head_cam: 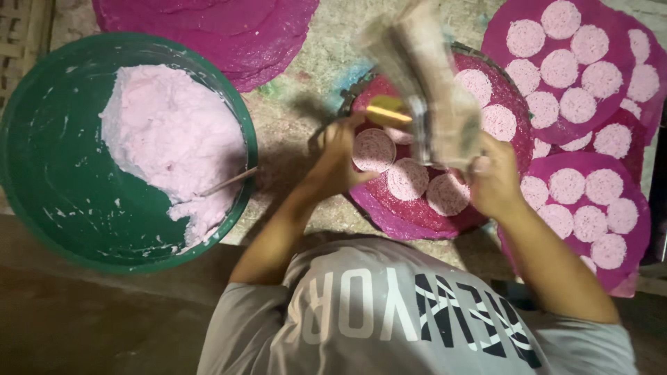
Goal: The person scoops pink paste from a green basin and presses it into a handheld metal mold. They then press the mold onto a pink sheet laid on a woven tray to form circular pastes, repeating the cycle and arranging the finished circles on the tray.
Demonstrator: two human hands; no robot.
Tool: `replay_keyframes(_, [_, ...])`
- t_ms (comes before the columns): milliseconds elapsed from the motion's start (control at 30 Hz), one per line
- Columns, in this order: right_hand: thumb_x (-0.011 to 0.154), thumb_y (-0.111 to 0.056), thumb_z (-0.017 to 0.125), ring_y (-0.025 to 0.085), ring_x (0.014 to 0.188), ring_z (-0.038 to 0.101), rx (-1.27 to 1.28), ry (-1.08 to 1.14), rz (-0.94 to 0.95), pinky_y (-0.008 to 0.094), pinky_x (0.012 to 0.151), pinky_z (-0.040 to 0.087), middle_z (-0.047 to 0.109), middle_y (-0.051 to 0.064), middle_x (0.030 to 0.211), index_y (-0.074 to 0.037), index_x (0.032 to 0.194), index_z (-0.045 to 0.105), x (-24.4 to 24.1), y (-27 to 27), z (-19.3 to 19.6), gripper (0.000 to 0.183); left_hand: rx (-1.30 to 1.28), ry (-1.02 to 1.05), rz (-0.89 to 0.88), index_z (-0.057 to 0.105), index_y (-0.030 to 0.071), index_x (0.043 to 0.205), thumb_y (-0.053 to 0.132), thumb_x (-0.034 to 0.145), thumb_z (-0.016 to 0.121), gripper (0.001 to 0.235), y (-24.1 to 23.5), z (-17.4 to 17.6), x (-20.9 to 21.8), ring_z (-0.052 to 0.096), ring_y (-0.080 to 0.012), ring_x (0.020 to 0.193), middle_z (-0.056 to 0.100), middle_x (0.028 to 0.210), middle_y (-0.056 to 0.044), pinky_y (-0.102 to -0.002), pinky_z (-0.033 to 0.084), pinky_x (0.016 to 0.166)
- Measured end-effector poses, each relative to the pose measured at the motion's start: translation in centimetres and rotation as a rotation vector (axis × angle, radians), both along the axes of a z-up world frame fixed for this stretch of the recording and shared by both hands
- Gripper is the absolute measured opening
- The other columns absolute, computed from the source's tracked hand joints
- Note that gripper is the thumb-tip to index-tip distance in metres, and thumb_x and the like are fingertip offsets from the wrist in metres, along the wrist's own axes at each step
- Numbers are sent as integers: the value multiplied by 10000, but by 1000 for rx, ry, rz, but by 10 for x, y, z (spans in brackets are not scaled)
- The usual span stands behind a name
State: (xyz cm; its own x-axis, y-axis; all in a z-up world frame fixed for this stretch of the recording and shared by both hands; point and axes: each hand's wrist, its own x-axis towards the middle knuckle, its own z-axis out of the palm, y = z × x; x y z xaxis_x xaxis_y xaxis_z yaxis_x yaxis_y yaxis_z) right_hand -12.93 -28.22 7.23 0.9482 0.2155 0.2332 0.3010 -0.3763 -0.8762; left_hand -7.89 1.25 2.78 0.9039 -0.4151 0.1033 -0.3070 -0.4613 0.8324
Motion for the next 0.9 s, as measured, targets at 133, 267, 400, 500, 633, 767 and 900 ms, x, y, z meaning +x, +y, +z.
replay_keyframes(133, [1030,-750,352,71,526,453,299,12,-42,267,438,372,555,12,748,-59,1028,583,-17,0,-3,729,144,-234,-26,278,46,1553,351,645,985,1191,-8,-15,-11,409,-363,1358,475,1427,-194,-563,195,1135])
replay_keyframes(267, [1050,-728,356,89,565,469,468,83,-111,285,467,376,538,12,742,-43,1109,547,-26,0,-1,714,63,-199,92,297,49,1531,314,647,964,1139,1,-16,-12,402,-361,1388,481,1445,-164,-574,191,1180])
replay_keyframes(400, [1065,-736,274,69,519,487,309,87,-176,269,463,395,516,-25,656,-40,1097,573,-19,11,-17,757,0,-218,222,298,56,1564,292,734,930,1069,44,-13,-37,354,-390,1461,416,1528,-207,-550,252,1237])
replay_keyframes(500, [1077,-558,490,103,624,479,291,153,-131,297,520,405,504,36,758,-17,1195,550,25,50,-42,557,-4,-141,183,277,28,1579,263,772,901,1046,85,-14,-68,340,-420,1472,395,1549,-240,-541,271,1239])
replay_keyframes(633, [956,-465,744,348,824,681,-284,5,-116,481,693,515,691,196,921,-7,1168,543,101,154,-65,543,72,-69,166,319,24,1550,241,795,859,953,118,-18,-103,367,-418,1442,421,1524,-237,-531,290,1218])
replay_keyframes(767, [832,-436,778,468,855,679,-427,128,-87,527,741,533,683,285,960,30,1209,493,136,252,-87,664,114,-51,145,361,21,1521,218,817,816,862,127,-24,-119,394,-415,1413,447,1498,-234,-520,309,1197])
replay_keyframes(900, [843,-322,744,493,944,661,-485,219,-61,557,805,529,638,329,1075,52,1222,462,134,302,-122,602,137,-74,114,403,17,1492,196,839,773,772,127,-30,-115,420,-413,1383,473,1473,-231,-509,329,1176])
